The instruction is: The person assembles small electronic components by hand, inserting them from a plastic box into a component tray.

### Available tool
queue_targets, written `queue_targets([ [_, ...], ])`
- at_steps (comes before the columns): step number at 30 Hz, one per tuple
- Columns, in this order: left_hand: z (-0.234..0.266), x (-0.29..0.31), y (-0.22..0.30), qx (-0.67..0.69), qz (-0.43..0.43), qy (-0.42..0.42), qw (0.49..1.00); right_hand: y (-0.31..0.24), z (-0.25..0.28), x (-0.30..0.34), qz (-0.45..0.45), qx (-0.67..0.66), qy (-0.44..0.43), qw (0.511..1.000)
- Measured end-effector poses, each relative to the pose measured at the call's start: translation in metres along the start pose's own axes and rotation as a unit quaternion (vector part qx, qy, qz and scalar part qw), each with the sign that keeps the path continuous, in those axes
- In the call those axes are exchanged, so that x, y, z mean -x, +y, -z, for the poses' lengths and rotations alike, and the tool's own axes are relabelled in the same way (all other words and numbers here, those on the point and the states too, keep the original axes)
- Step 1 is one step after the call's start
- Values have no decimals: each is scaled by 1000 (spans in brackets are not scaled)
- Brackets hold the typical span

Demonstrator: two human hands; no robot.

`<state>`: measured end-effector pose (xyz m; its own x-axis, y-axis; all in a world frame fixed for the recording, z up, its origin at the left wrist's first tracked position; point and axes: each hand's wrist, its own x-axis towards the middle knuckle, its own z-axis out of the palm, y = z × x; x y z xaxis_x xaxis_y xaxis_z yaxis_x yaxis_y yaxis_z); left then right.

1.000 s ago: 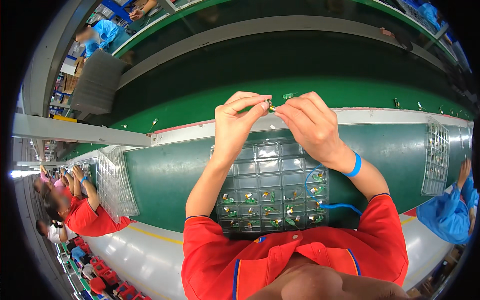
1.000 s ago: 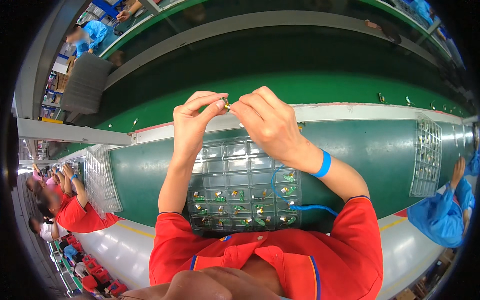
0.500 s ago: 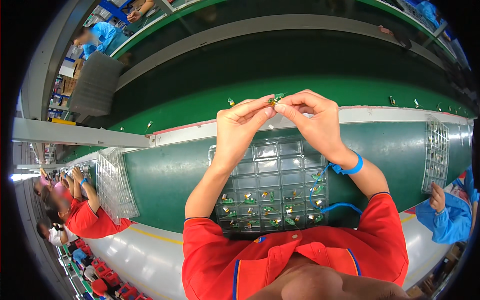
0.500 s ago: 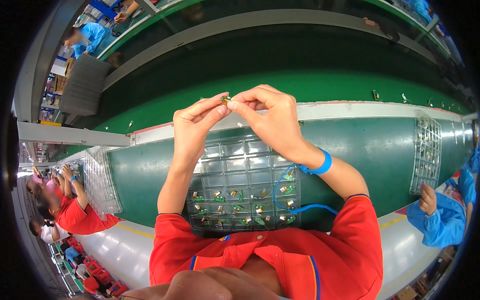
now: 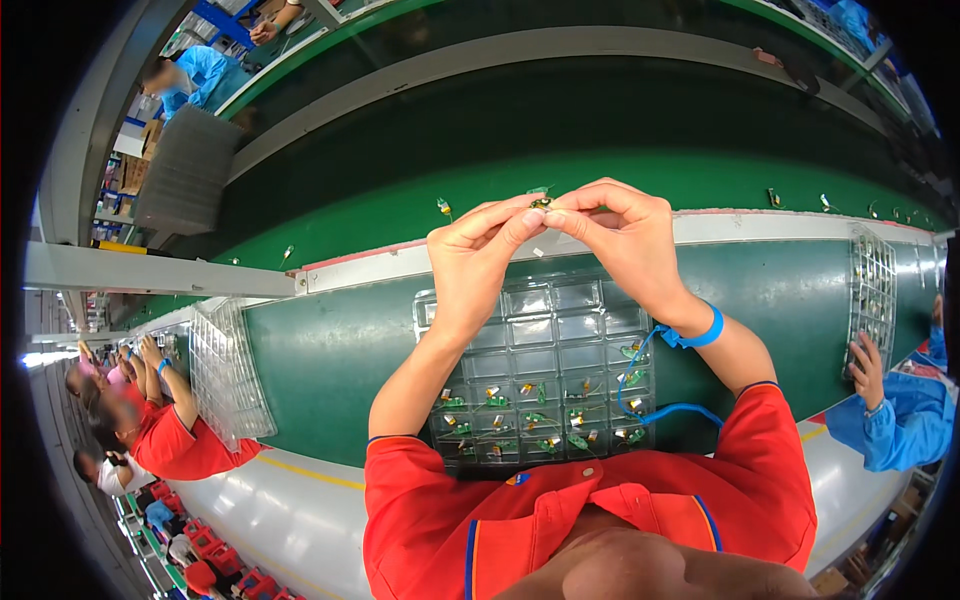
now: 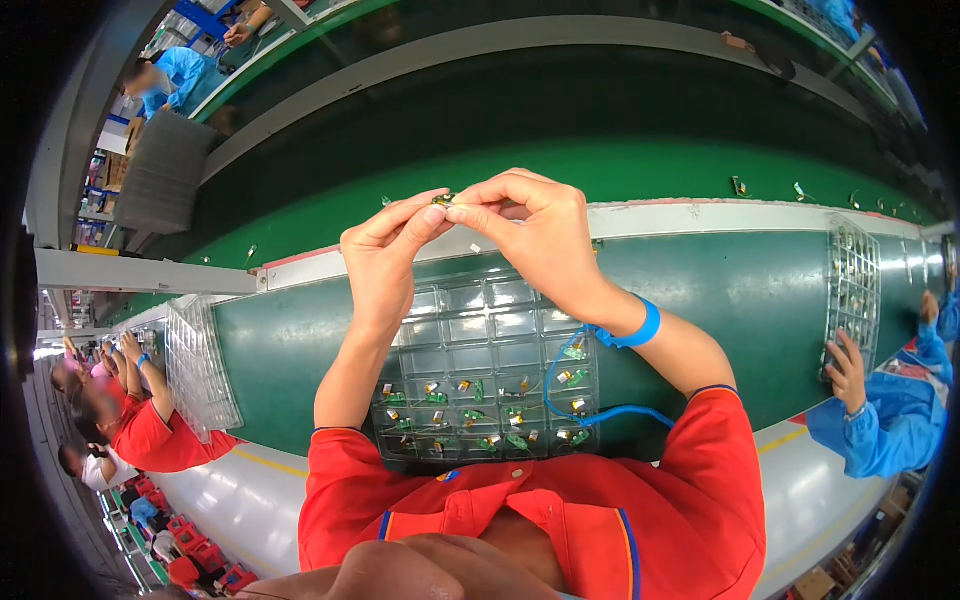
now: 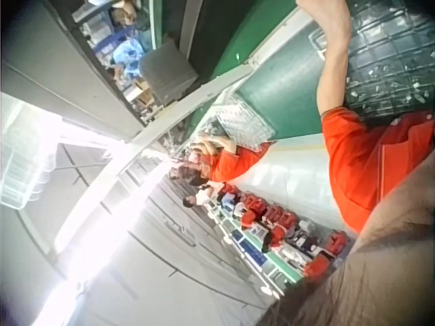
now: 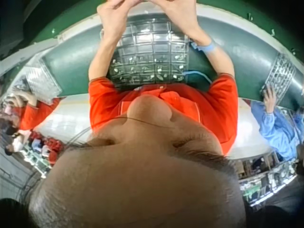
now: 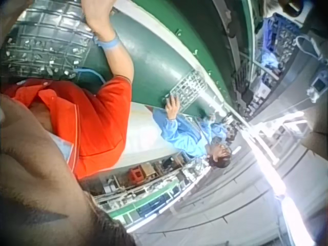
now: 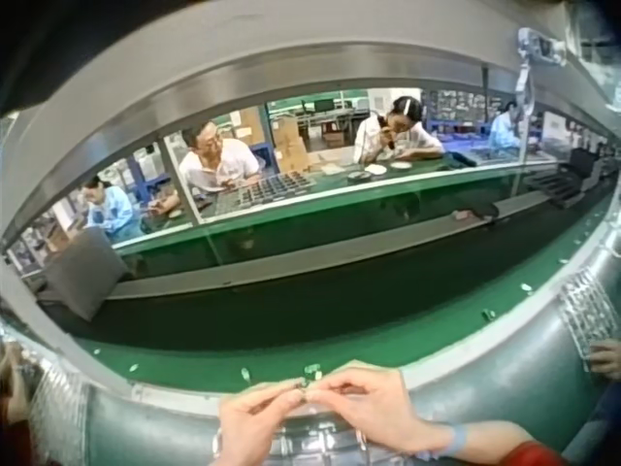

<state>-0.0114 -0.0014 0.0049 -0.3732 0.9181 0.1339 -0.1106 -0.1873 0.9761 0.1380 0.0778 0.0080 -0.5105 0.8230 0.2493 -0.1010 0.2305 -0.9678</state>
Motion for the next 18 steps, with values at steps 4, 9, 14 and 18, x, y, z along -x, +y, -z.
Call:
queue_targets([
  [4,-8,2,-3,31,3,36,999,9,-5,3,107,66,56,990],
  [9,-9,2,-4,57,16,60,996,7,-4,0,108,99,37,988],
  [14,-13,3,-5,61,11,73,995,8,-5,0,120,98,23,988],
  [18,-15,5,-8,68,-5,85,994,11,-8,0,132,83,28,987],
])
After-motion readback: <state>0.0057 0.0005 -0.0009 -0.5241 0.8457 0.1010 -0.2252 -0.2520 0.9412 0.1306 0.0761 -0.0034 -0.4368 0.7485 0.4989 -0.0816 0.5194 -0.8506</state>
